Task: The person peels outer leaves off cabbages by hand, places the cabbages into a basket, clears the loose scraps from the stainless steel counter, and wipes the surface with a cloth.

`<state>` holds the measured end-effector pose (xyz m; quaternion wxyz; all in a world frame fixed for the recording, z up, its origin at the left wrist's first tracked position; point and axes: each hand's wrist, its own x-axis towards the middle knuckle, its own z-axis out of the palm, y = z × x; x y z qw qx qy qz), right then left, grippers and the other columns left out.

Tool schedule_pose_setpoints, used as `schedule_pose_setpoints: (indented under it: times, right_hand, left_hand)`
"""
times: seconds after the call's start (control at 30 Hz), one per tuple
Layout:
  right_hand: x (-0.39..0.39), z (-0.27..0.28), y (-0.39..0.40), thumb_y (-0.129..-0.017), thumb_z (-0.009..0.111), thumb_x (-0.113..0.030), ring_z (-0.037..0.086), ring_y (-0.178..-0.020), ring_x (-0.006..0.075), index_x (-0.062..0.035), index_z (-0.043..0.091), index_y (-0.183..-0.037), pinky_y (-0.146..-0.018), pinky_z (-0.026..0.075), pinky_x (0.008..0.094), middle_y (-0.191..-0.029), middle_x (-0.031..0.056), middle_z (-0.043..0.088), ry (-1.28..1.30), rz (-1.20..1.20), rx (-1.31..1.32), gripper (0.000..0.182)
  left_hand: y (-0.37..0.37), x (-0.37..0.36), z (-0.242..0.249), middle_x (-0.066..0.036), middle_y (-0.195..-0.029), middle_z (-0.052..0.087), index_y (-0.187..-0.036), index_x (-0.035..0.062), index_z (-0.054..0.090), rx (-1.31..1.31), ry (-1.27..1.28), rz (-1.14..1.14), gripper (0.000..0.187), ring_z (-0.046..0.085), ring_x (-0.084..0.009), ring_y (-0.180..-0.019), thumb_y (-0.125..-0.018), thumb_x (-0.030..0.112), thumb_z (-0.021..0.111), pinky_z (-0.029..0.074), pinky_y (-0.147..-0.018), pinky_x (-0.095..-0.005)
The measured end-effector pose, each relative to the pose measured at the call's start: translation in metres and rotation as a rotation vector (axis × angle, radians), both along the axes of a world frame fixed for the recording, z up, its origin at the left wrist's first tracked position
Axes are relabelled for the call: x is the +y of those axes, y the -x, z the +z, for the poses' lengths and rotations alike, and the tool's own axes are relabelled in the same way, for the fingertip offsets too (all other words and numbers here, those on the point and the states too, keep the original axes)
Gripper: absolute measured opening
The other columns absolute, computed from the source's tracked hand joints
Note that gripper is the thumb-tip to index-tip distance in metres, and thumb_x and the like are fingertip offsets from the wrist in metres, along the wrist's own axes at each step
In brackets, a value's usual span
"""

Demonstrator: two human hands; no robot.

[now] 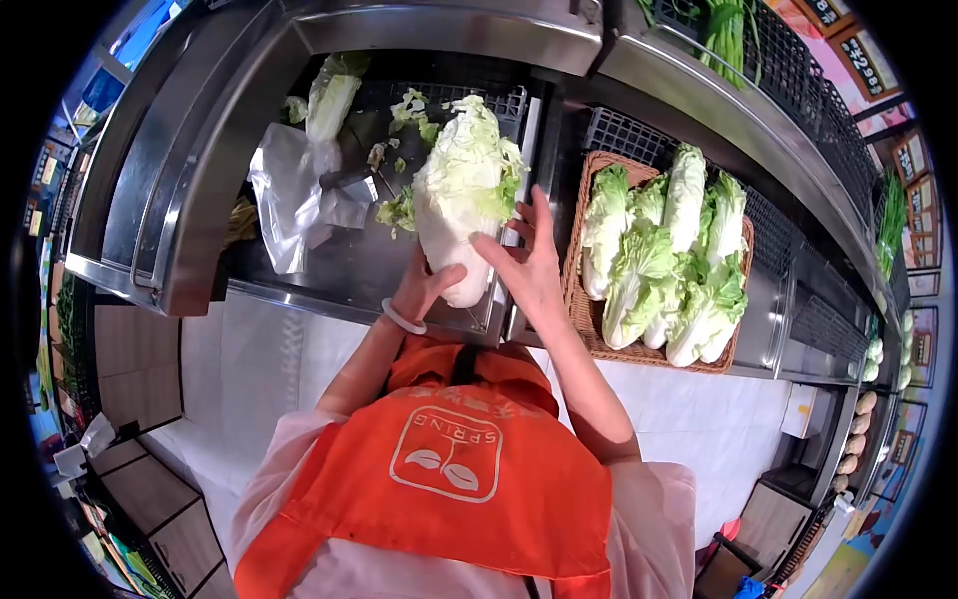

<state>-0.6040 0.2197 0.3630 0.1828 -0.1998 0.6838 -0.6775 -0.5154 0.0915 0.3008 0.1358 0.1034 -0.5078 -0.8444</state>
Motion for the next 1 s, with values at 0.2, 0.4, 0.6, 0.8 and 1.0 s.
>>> schedule_pose_setpoints:
  times: [0.2, 0.4, 0.6, 0.8, 1.0]
  right_hand:
    - [0.01, 0.012, 0.005, -0.073, 0.075, -0.013, 0.057, -0.095, 0.0148, 0.0056, 0.035, -0.133, -0.083, 0.046, 0.0271, -0.106, 0.0113, 0.059, 0.038, 0.147, -0.036, 0.073]
    - [0.01, 0.0, 0.003, -0.077, 0.072, -0.013, 0.056, -0.081, 0.0089, 0.0044, 0.047, -0.122, -0.071, 0.047, 0.022, -0.094, 0.0053, 0.061, 0.043, 0.151, -0.23, 0.054]
    - [0.012, -0.01, 0.002, -0.08, 0.07, -0.013, 0.053, -0.063, 0.0057, 0.0003, 0.058, -0.099, -0.058, 0.044, 0.0199, -0.074, 0.0, 0.059, -0.133, 0.056, -0.112, 0.026]
    - [0.01, 0.014, 0.018, -0.083, 0.062, -0.005, 0.062, -0.068, 0.0107, -0.0029, 0.057, -0.083, -0.062, 0.049, 0.0222, -0.071, 0.0031, 0.061, 0.044, 0.039, -0.113, 0.006]
    - [-0.035, 0.073, 0.039, -0.085, 0.059, -0.005, 0.063, -0.067, 0.0125, 0.0013, 0.055, -0.082, -0.064, 0.05, 0.0223, -0.074, 0.0066, 0.062, 0.173, 0.076, 0.041, 0.009]
  left_hand:
    - [-0.009, 0.002, 0.011, -0.015, -0.123, 0.047, -0.133, -0.0031, 0.02, 0.028, 0.228, 0.083, 0.09, 0.05, -0.0217, -0.11, -0.066, 0.014, 0.078, 0.043, -0.091, -0.0344]
    - [-0.011, -0.007, -0.006, -0.013, -0.119, 0.051, -0.13, -0.0029, 0.033, 0.049, -0.069, 0.035, 0.079, 0.052, -0.0212, -0.108, -0.069, 0.021, 0.077, 0.044, -0.091, -0.0339]
    - [-0.019, -0.004, -0.011, -0.012, -0.121, 0.051, -0.131, -0.0002, 0.034, 0.038, -0.25, 0.034, 0.073, 0.053, -0.0234, -0.109, -0.072, 0.018, 0.073, 0.045, -0.092, -0.0355]
    - [-0.023, -0.015, -0.015, -0.011, -0.12, 0.051, -0.132, 0.0006, 0.033, 0.022, -0.263, 0.015, 0.076, 0.053, -0.0226, -0.108, -0.071, 0.019, 0.074, 0.045, -0.091, -0.0351]
    - [-0.025, -0.021, -0.023, -0.013, -0.122, 0.05, -0.133, 0.0011, 0.031, 0.025, -0.312, -0.088, 0.076, 0.052, -0.0238, -0.111, -0.074, 0.024, 0.072, 0.046, -0.091, -0.0377]
